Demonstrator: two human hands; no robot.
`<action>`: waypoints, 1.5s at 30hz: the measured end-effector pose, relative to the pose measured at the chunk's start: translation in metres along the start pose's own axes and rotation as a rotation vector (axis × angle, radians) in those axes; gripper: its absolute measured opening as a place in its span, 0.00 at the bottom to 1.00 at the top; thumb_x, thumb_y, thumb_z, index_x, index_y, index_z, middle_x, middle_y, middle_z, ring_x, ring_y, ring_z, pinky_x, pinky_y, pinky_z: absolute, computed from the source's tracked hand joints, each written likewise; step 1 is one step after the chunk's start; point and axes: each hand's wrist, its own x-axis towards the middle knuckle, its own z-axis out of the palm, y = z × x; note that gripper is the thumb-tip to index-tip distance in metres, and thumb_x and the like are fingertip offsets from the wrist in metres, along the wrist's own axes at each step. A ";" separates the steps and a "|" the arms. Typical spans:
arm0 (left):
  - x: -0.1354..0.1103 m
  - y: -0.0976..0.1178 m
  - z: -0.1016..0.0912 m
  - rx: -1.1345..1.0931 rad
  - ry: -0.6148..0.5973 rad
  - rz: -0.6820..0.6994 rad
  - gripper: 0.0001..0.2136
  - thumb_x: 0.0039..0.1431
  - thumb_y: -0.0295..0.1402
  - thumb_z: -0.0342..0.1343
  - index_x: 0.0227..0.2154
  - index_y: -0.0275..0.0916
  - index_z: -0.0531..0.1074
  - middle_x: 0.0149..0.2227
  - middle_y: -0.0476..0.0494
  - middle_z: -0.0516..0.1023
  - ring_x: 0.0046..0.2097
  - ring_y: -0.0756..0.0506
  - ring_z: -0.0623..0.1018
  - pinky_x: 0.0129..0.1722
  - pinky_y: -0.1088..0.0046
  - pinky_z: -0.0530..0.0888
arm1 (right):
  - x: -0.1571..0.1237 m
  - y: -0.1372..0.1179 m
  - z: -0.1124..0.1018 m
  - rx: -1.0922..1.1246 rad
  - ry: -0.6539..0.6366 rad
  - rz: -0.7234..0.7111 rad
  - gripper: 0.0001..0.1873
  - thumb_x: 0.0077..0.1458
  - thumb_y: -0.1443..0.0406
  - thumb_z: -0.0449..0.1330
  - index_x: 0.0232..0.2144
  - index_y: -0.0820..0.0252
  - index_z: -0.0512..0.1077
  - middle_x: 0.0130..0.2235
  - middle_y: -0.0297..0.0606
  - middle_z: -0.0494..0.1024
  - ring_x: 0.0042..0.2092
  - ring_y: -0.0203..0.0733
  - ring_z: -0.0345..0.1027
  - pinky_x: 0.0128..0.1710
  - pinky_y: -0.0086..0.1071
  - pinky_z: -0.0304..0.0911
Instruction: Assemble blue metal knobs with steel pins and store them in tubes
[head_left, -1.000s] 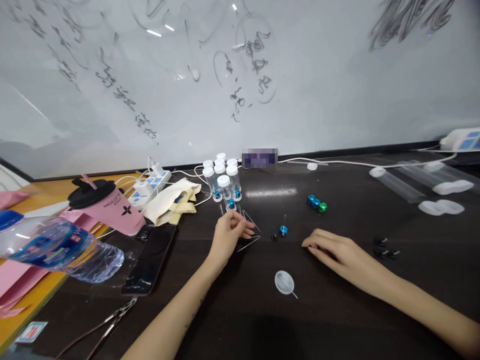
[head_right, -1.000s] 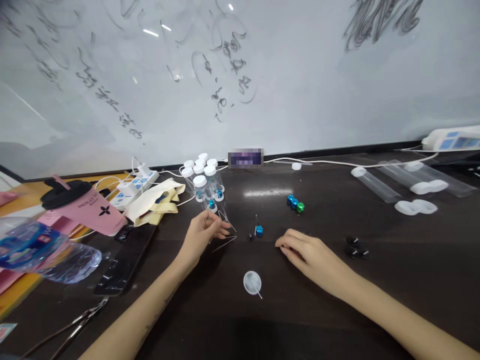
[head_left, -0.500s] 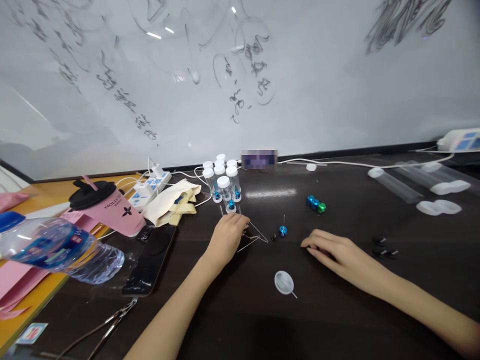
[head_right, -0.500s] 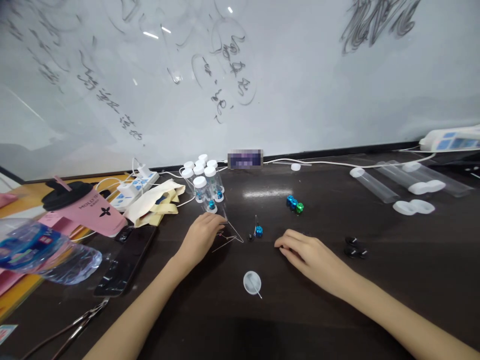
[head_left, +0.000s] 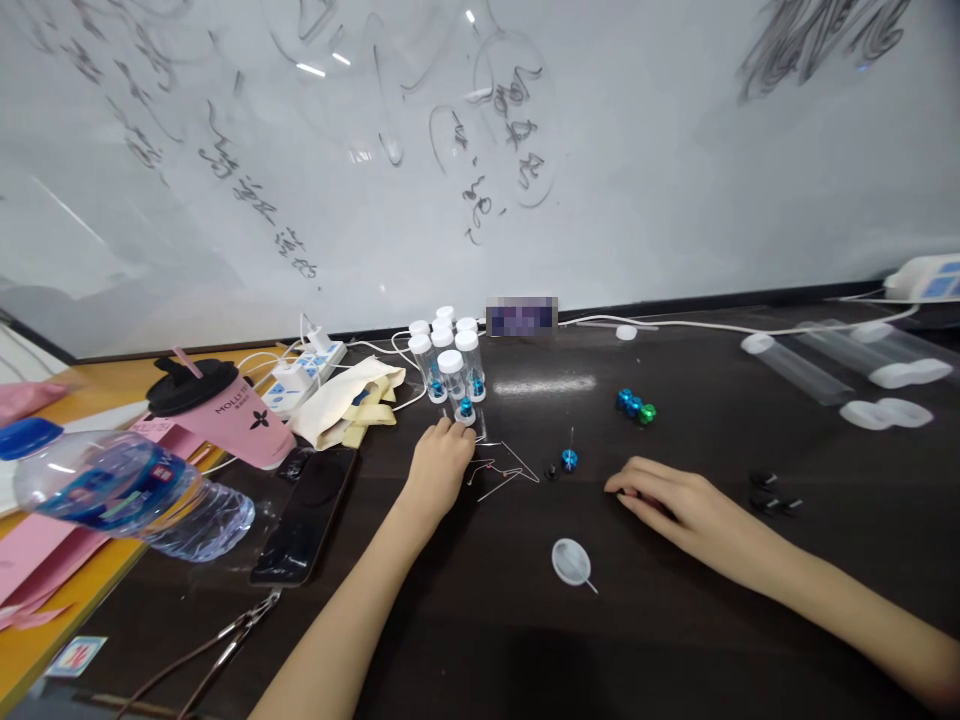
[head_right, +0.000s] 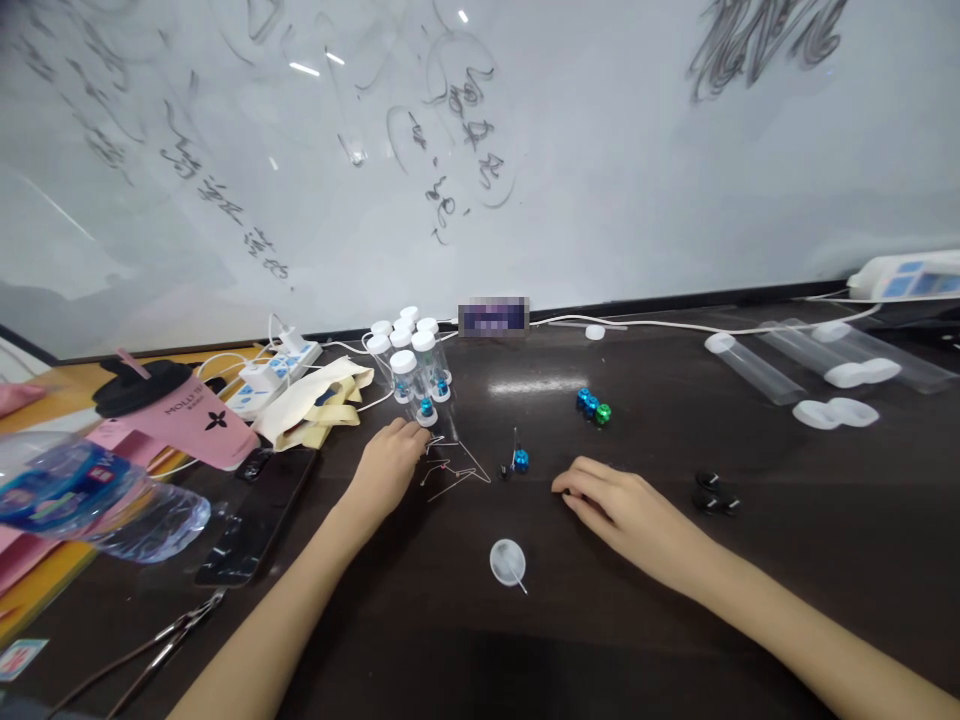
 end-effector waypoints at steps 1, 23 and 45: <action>0.000 0.000 0.000 0.007 -0.008 -0.009 0.11 0.59 0.17 0.46 0.32 0.35 0.71 0.36 0.36 0.76 0.39 0.38 0.72 0.35 0.64 0.69 | 0.000 0.000 0.000 0.000 -0.004 0.004 0.14 0.66 0.59 0.47 0.41 0.52 0.72 0.40 0.38 0.74 0.38 0.43 0.72 0.39 0.35 0.65; 0.000 0.005 -0.002 -0.049 -0.001 -0.119 0.13 0.58 0.15 0.40 0.34 0.36 0.67 0.34 0.37 0.75 0.36 0.41 0.74 0.36 0.66 0.70 | 0.000 -0.001 -0.003 -0.001 -0.021 0.005 0.15 0.65 0.58 0.47 0.43 0.51 0.72 0.41 0.38 0.75 0.38 0.43 0.73 0.39 0.35 0.66; 0.002 0.009 0.004 -0.367 0.080 0.071 0.07 0.63 0.25 0.49 0.31 0.38 0.69 0.35 0.45 0.72 0.39 0.45 0.72 0.39 0.71 0.69 | -0.001 0.001 -0.001 -0.049 -0.039 -0.019 0.15 0.66 0.59 0.46 0.44 0.52 0.71 0.42 0.39 0.74 0.39 0.43 0.73 0.40 0.36 0.67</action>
